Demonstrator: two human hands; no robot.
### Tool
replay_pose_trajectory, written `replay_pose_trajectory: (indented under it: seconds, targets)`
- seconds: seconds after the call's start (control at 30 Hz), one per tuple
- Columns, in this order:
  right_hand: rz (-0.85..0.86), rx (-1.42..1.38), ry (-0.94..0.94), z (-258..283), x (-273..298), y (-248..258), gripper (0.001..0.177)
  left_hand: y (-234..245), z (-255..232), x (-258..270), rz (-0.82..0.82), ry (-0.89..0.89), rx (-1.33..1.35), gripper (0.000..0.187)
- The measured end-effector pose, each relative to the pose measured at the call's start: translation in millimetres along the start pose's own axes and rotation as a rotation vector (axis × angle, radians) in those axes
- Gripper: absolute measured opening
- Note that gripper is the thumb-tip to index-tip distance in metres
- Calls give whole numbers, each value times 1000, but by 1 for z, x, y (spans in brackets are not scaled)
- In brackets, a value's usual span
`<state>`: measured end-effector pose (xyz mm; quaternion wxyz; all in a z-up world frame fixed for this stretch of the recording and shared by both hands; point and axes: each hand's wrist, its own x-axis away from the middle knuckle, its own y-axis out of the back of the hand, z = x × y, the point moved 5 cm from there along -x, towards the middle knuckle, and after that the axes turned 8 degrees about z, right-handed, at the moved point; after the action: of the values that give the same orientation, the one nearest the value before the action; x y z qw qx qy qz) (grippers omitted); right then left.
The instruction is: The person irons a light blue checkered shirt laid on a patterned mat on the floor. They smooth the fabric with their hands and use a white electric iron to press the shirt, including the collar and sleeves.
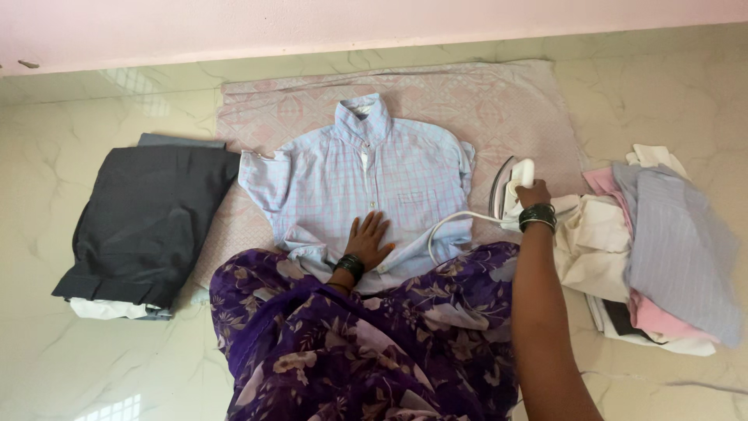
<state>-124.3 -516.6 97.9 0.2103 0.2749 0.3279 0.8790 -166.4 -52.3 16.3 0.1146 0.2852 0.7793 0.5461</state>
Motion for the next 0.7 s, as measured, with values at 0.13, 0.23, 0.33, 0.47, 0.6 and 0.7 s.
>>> replay_pose_trajectory:
  seconds: [0.13,0.23,0.33,0.47,0.6,0.7]
  targets:
    - [-148,83,-43,3,-2,5,55,0,-9,8,80,-14,-48,72]
    - [-321,47,-22,7,4,12,51,-3,-17,18,152,-33,-75,62]
    - [-481,5,218,23,19,17,53,-9,-27,25,181,-83,-57,53]
    - [-78,-731,365,41,37,-8,46,-13,-31,45,245,-130,-32,48]
    - [361,-1007,441,79,72,-52,32,-5,-39,60,254,-196,-35,44]
    - [587,-963,418,106,89,-101,31,0,-42,60,325,-159,-54,36]
